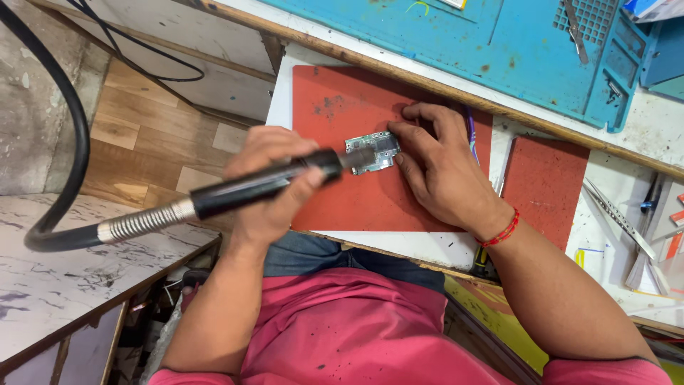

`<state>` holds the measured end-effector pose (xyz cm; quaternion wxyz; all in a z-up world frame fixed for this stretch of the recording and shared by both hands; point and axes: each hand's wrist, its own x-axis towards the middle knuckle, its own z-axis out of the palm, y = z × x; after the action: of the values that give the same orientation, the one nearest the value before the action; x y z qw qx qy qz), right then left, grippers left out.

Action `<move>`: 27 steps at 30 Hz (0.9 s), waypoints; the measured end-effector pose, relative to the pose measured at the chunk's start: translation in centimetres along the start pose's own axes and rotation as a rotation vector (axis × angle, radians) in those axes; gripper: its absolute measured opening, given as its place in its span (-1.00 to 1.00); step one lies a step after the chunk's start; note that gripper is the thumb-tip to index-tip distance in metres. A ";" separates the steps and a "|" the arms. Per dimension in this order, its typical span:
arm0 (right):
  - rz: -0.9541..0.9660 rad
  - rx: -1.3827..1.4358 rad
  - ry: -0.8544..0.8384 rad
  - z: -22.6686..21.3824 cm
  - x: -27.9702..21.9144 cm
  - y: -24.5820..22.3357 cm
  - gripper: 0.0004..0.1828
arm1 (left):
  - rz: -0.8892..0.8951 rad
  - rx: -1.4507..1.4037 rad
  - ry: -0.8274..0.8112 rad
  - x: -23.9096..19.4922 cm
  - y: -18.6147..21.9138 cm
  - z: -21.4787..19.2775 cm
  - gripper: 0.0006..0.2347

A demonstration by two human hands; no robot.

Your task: The person cleans a small circuit board with a brush and then uses a hot air gun to heat specific components. The board is held steady on a red mat while the person alternates between brushing and applying heat.

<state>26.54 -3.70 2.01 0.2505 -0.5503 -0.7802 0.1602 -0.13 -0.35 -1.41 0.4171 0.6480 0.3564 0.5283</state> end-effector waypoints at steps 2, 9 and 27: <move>0.011 -0.003 -0.012 0.1 -0.2 -0.1 -0.55 | -0.066 -0.025 0.049 -0.3 0.1 -0.1 -0.72; 0.041 -0.003 -0.006 0.0 0.1 -0.3 -0.56 | -0.055 -0.040 -0.013 0.4 0.4 -0.5 -0.73; 0.016 -0.019 -0.017 0.0 -0.2 0.0 -0.57 | 0.049 -0.011 -0.070 0.5 0.7 -0.1 -0.75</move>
<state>26.54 -3.90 1.97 0.2373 -0.5575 -0.7794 0.1595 -0.08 -0.22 -0.55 0.4200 0.6723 0.3227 0.5172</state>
